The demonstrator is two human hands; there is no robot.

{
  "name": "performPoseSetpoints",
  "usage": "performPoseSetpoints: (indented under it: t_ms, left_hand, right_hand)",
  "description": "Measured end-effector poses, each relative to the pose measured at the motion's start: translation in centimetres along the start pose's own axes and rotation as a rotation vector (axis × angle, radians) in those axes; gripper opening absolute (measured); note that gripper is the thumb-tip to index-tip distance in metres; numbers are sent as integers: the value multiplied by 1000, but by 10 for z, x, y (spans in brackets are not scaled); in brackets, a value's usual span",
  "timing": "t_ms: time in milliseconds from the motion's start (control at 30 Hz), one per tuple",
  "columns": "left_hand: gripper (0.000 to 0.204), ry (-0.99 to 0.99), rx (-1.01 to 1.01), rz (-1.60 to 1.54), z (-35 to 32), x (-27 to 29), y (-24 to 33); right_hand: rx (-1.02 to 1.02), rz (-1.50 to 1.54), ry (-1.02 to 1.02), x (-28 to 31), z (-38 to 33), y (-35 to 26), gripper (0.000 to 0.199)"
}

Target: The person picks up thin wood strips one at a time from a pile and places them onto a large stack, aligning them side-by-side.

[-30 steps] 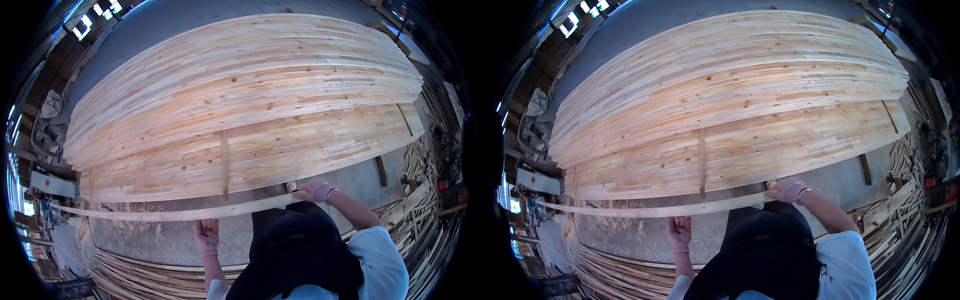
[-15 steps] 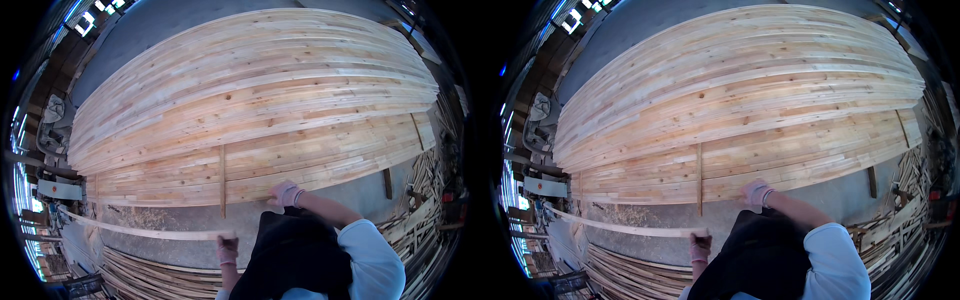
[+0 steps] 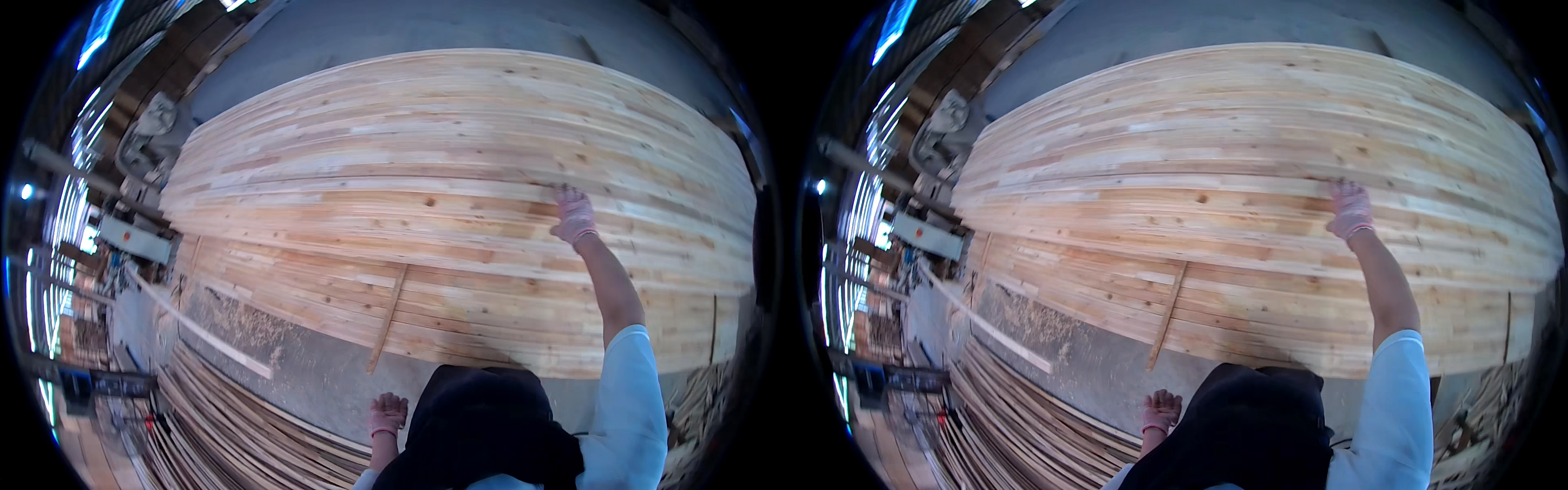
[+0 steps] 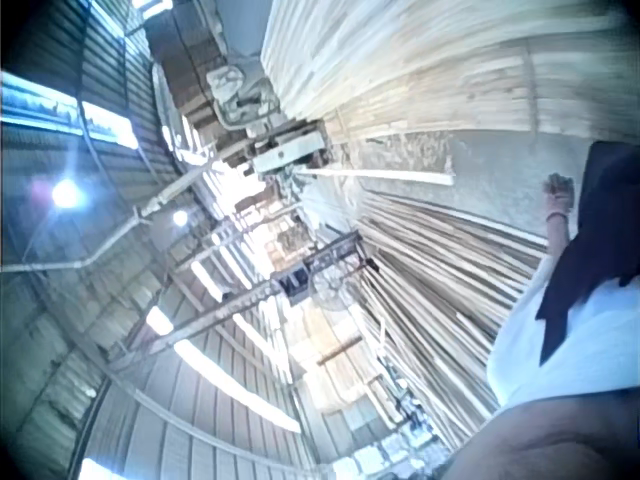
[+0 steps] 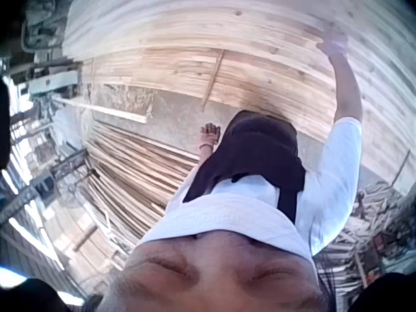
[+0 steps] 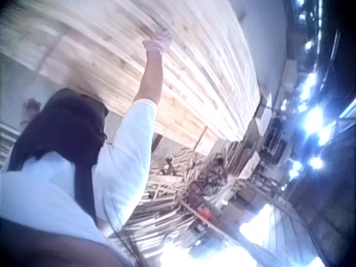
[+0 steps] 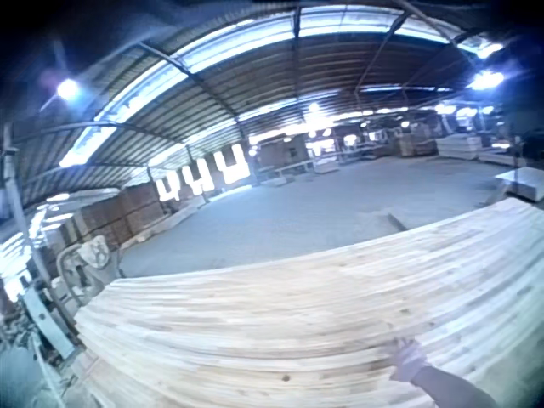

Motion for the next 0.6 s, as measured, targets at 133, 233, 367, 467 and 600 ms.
performPoseSetpoints:
  t_ms: [133, 233, 367, 467, 600]
  left_hand:
    - [38, 24, -9, 108, -18, -16, -22]
    - [31, 68, -40, 115, -31, -15, -22]
    - [30, -328, 89, 19, -17, 15, -12]
    - [33, -167, 43, 23, -22, 8, -13]
    - [24, -266, 45, 54, -4, 7, -8]
  right_hand:
    - [-23, 66, 42, -2, 27, -1, 97]
    - [-33, 217, 97, -12, 32, -7, 91]
    - [-39, 265, 16, -18, 36, -6, 83]
    - [-20, 153, -6, -15, 41, -11, 78]
    - [77, 145, -106, -10, 33, -8, 53]
Point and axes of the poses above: each hand's wrist, its own z-axis towards the middle knuckle, its own x-axis out of the back of the hand, y = z × x, the point moved 2 cm from there along z, towards the middle knuckle, and after that the axes turned 2 degrees about z, right-handed, at the moved point
